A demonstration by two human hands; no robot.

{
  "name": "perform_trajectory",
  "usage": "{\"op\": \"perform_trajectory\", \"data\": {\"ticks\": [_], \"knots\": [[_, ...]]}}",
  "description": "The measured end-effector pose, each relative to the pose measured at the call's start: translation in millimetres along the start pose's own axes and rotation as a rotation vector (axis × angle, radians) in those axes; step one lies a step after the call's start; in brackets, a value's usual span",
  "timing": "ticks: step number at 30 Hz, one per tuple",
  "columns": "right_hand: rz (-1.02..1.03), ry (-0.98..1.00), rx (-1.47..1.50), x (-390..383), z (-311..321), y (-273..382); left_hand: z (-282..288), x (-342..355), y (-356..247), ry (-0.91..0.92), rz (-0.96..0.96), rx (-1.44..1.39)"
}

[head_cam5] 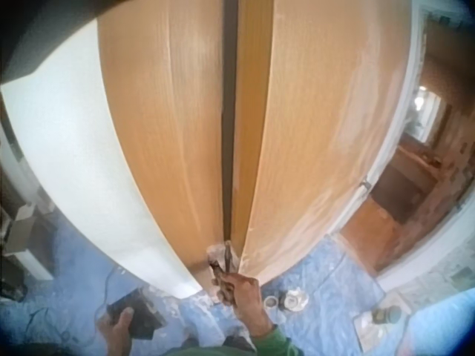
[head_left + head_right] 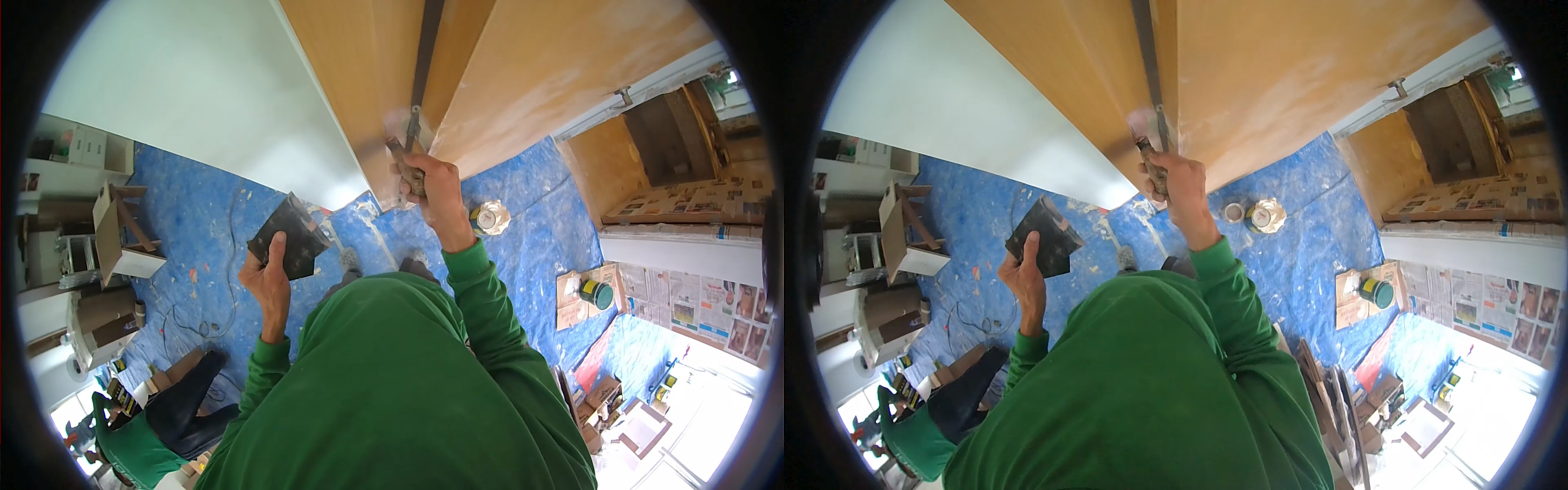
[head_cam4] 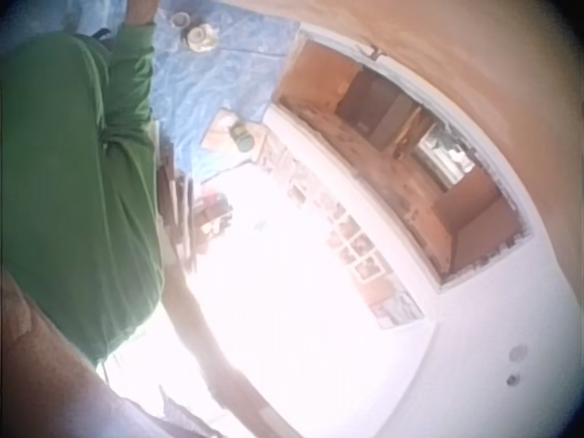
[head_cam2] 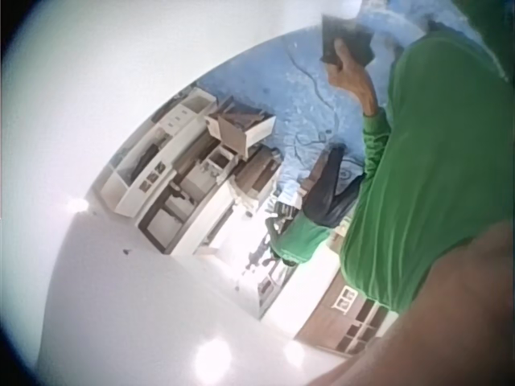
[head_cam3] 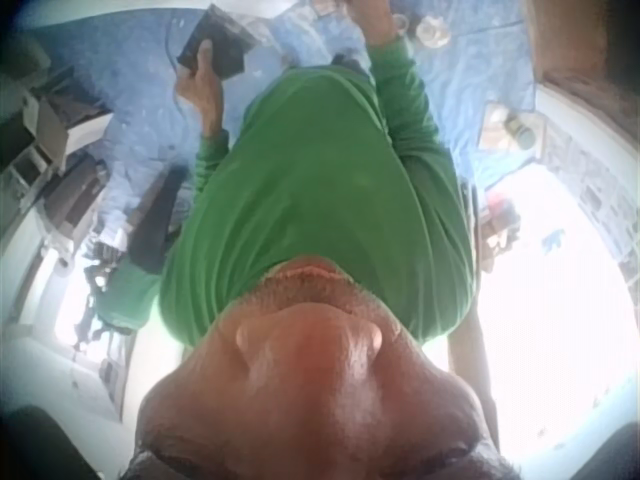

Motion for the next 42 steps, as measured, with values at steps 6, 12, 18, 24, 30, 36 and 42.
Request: {"op": "perform_trajectory", "data": {"ticks": [6, 12, 18, 24, 30, 36, 42], "knots": [[0.078, 0.086, 0.061, -15.1, -3.0, 5.7, 0.1, -2.0, 2.1, -0.014, 0.019, -0.024], [0.059, -0.003, -0.056, -7.1, 17.8, -9.7, -1.3, -2.6, -0.4, -0.007, 0.015, 0.01], [0.068, -0.019, -0.081, 2.8, 6.8, -7.5, -1.6, -1.3, 2.6, -0.001, 0.008, -0.009], [0.148, 0.026, 0.033, -3.1, -1.2, -7.2, -6.4, -0.2, -0.8, 0.002, 0.022, -0.047], [0.163, -0.096, -0.071, -28.4, 39.4, -32.0, 0.6, 1.9, 14.5, 0.0, 0.066, -0.067], [0.392, -0.188, -0.361, -32.3, 50.8, -56.8, -0.5, 3.3, 3.8, 0.012, 0.101, -0.079], [0.785, -0.331, -0.781, -12.8, 33.0, -63.7, 5.1, 10.3, 6.2, 0.039, 0.126, -0.078]]}}
Point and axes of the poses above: each hand's wrist, its own x-axis towards the middle knuckle, its own z-axis out of the back of the hand, y = z × x, the point moved 2 cm from there along x, towards the middle knuckle, and after that the axes turned 3 degrees about y, right-handed, at the moved point
